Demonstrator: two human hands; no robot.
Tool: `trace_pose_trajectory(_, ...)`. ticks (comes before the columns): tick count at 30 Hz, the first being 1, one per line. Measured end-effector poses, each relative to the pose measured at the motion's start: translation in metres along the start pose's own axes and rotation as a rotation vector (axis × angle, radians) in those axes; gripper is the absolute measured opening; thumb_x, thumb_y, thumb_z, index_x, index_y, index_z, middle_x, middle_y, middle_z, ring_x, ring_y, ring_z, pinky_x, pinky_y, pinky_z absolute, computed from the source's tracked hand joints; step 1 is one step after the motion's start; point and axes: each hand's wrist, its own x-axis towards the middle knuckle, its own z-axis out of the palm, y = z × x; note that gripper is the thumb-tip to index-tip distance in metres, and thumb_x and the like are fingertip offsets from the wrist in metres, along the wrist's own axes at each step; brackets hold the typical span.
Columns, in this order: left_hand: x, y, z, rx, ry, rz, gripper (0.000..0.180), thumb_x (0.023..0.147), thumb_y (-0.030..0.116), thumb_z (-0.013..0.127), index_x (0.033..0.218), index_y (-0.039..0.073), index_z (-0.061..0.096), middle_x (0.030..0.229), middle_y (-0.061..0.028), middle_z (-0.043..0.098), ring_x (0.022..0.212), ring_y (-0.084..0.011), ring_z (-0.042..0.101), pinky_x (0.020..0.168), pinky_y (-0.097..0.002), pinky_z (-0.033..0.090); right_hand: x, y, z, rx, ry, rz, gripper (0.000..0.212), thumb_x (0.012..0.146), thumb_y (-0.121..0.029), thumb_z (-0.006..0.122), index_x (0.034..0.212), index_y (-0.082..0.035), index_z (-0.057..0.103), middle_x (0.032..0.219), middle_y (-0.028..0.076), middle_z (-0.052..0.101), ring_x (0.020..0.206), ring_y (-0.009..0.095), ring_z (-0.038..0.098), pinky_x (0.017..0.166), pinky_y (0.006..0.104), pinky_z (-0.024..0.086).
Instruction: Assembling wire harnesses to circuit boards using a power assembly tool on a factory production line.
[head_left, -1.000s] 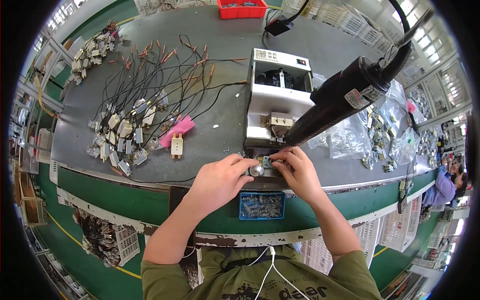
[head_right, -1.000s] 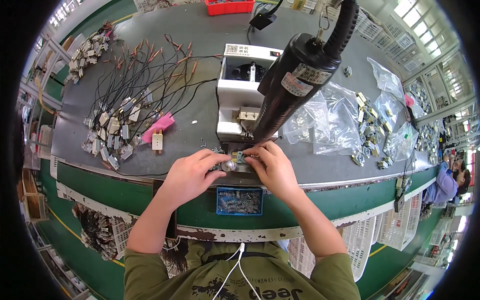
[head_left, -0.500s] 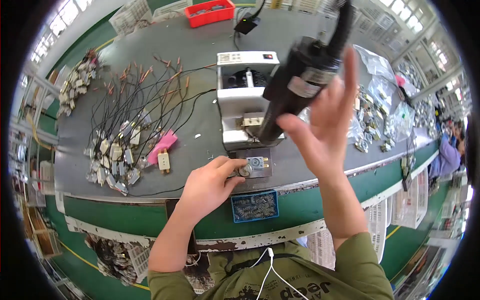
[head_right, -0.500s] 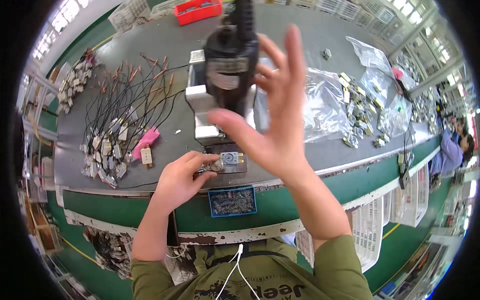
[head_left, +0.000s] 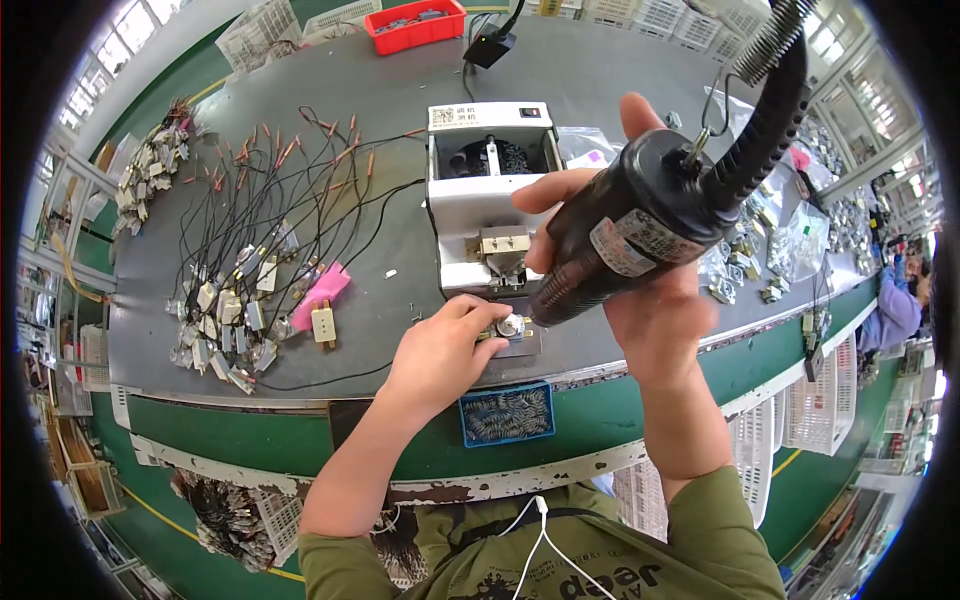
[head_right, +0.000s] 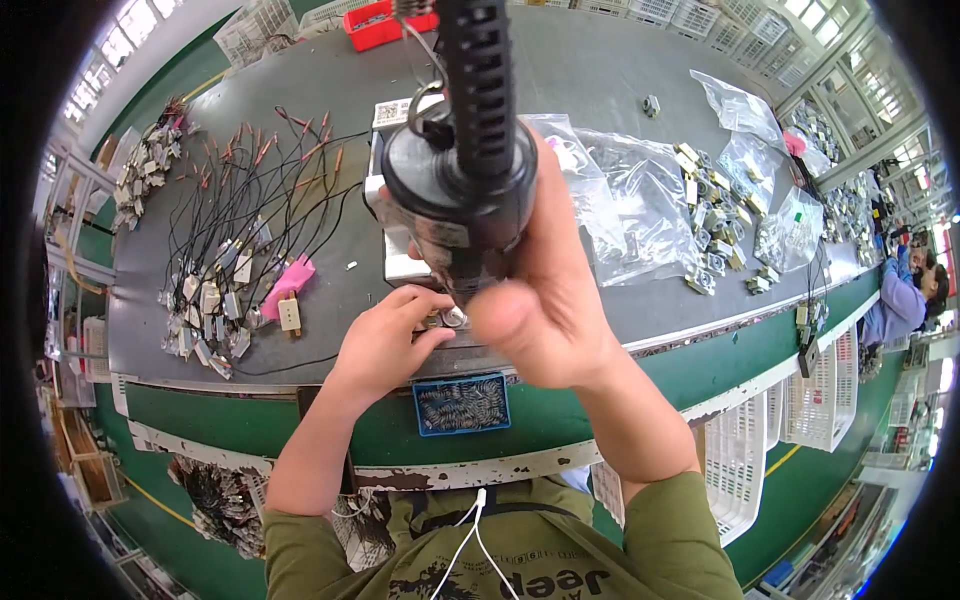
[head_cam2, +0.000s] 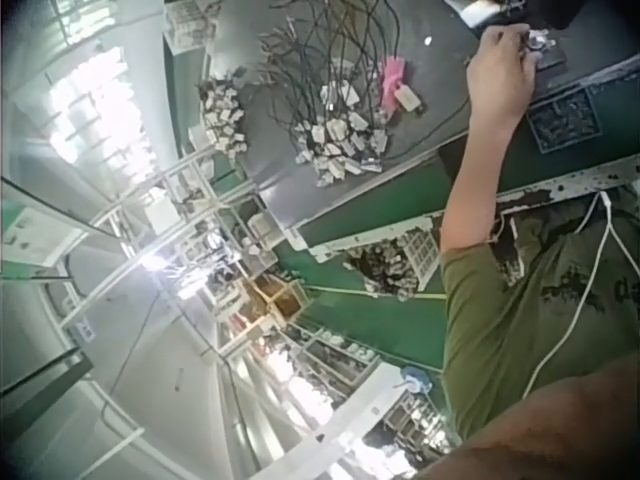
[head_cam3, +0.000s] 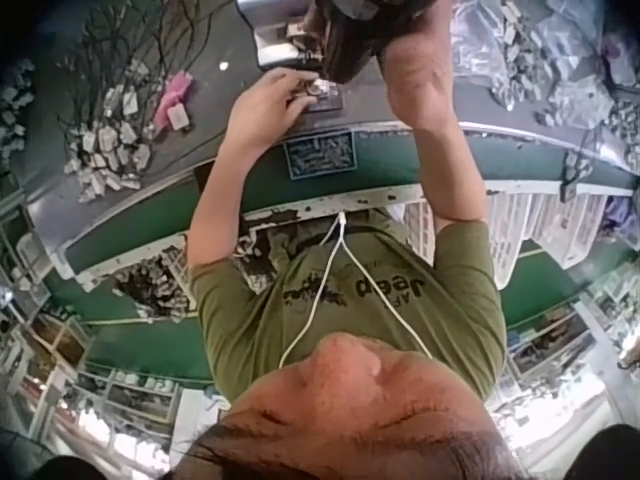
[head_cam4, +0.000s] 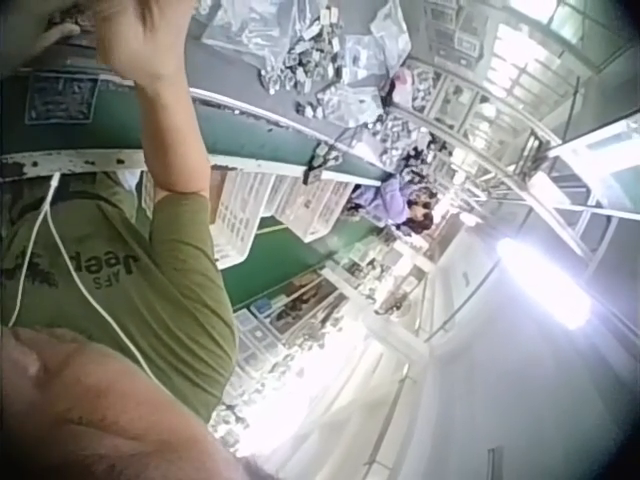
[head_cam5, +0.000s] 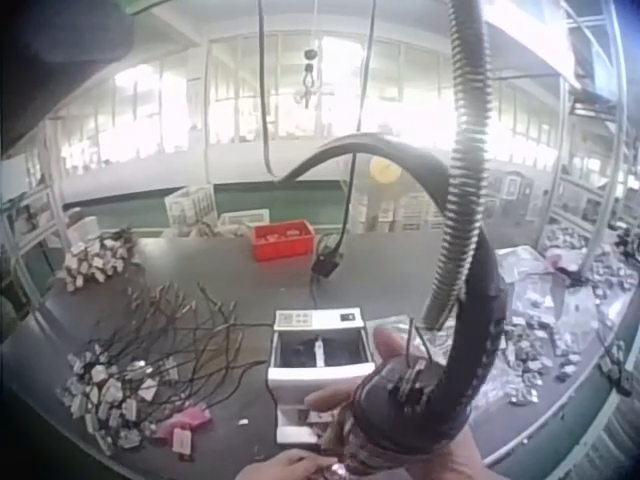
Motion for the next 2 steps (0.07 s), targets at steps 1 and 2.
trace_pose_trajectory(1, -0.0001, 0.0, 0.0002, 0.008, -0.006, -0.006, 0.032, 0.091, 0.027, 0.07, 0.122, 0.017, 0.066, 0.112, -0.0062, 0.066, 0.089, -0.0325, 0.07, 0.078, -0.0409, 0.057, 0.0029, -0.007, -0.0021, -0.168, 0.001, 0.091, 0.121, 0.079, -0.086, 0.054, 0.16, -0.008, 0.01, 0.117, 0.026, 0.065, 0.085, 0.023, 0.069, 0.078, 0.0334, 0.058)
trace_pose_trajectory(2, 0.0004, 0.0004, 0.0005, 0.015, -0.012, -0.01, 0.032, 0.091, 0.026, 0.07, 0.122, 0.018, 0.066, 0.113, -0.006, 0.066, 0.089, -0.0329, 0.07, 0.078, -0.0407, 0.058, 0.0018, -0.0056, -0.0054, -0.159, 0.002, 0.096, 0.118, 0.081, -0.082, 0.056, 0.161, -0.009, 0.009, 0.118, 0.024, 0.065, 0.087, 0.024, 0.069, 0.079, 0.0344, 0.058)
